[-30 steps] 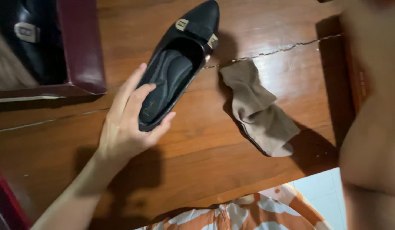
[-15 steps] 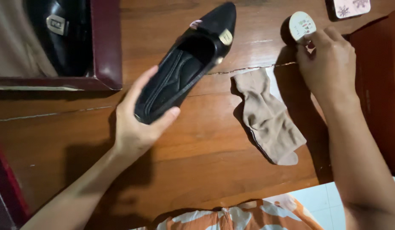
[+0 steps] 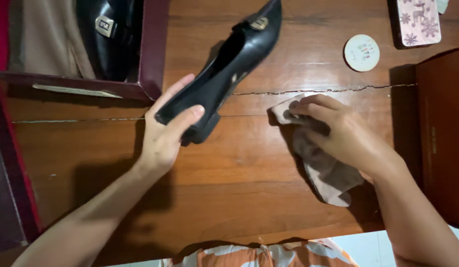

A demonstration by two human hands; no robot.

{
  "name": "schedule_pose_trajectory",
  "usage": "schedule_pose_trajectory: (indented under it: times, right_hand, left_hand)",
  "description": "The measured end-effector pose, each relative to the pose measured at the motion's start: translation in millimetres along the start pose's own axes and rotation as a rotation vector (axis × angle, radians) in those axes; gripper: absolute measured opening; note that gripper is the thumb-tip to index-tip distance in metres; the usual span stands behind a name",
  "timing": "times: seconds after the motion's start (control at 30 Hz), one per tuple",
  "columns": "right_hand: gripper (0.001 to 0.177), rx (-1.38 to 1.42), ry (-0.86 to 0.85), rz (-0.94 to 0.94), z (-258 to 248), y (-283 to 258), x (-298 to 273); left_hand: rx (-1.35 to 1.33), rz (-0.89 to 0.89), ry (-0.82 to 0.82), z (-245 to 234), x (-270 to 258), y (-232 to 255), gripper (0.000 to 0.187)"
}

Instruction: The person wipes a black flat shoe with a cloth, focusing on the upper, heel, and metal buckle. The shoe is rotated and turned over to clean multiple surfaces. A second shoe remains in the box nearby.

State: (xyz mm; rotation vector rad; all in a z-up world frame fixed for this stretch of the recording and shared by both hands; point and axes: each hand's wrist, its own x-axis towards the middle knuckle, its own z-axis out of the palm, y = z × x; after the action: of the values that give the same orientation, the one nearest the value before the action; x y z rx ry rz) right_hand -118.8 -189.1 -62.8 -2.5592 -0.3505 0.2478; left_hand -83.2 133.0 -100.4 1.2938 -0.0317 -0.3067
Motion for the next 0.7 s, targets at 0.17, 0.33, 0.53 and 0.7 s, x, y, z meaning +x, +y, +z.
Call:
schedule_pose_trajectory:
  times: [0.17, 0.33, 0.53, 0.7]
  right_hand:
    - [0.035, -0.043, 0.147, 0.006, -8.4, 22.1, 1.3]
    - [0.029, -0.161, 0.305, -0.045, -14.1, 32.3, 0.1]
    - [0.037, 0.744, 0.376, 0.063, 4.2, 32.9, 1.8]
    - [0.047, 0.868, 0.340, 0.013, 15.6, 34.4, 8.0]
  left_hand:
    - [0.628, 0.584, -0.164, 6.3, -15.1, 1.8, 0.072]
    - [0.923, 0.873, -0.422, 4.2, -13.0, 2.8, 0.064]
    - [1.093, 0.963, -0.486, 3.3, -12.5, 6.1, 0.023]
    - [0.974, 0.983, -0.445, 6.6, -12.8, 8.9, 0.028]
